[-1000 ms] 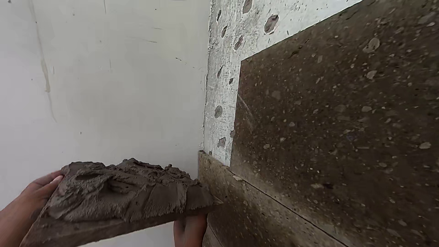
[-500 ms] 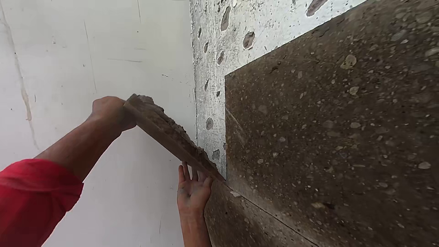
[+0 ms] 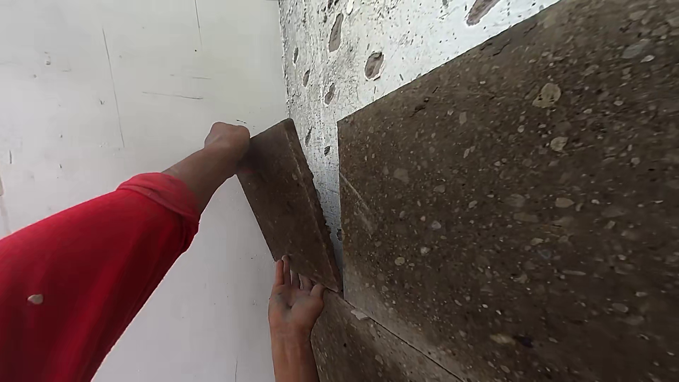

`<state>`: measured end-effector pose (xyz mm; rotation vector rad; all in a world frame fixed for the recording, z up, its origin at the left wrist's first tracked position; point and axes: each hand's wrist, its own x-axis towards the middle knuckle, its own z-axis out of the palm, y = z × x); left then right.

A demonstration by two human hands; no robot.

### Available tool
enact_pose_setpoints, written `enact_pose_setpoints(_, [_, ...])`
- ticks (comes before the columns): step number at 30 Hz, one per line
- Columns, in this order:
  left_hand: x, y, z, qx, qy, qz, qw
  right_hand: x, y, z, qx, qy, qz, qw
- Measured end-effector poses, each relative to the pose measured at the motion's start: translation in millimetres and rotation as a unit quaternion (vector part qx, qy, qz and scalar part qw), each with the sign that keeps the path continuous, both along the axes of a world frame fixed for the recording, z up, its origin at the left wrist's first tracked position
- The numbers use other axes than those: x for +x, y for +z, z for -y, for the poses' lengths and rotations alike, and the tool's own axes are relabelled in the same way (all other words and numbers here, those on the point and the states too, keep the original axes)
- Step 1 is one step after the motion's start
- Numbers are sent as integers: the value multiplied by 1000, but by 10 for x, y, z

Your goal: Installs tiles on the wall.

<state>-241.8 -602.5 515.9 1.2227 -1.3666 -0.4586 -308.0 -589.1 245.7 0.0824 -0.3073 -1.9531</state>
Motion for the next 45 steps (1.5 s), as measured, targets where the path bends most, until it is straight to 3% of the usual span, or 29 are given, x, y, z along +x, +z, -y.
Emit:
enact_pose_setpoints(12, [-551,114,159,-16,-5,131,991,-49,-17,29,2,-19,27,999])
enact_pose_setpoints(18, [-812,-120,378,-79,-44,163,982,-41,-65,46,7,-27,31,999])
enact_pose_setpoints(22, [-750,-460,458,-160,-101,157,969,-40,-110,41,-13,-33,22,999])
enact_pose_setpoints(24, [-649,-836,514,-207,-164,152,953,-51,-116,23,-20,-32,7,999])
enact_pose_setpoints(28, [-527,-1545,504,-174,-251,187,934,-51,-120,2,-10,-28,-16,999])
enact_pose_setpoints(33, [-558,-1626,518,-188,-252,194,929,-78,-208,-3,-19,-17,-33,999])
enact_pose_setpoints(39, [-585,-1672,520,-205,-253,192,926,-264,-591,-56,-33,10,-193,981])
enact_pose_setpoints(45, [-631,-1752,527,-226,-249,176,925,-391,-762,-314,119,-21,-388,914])
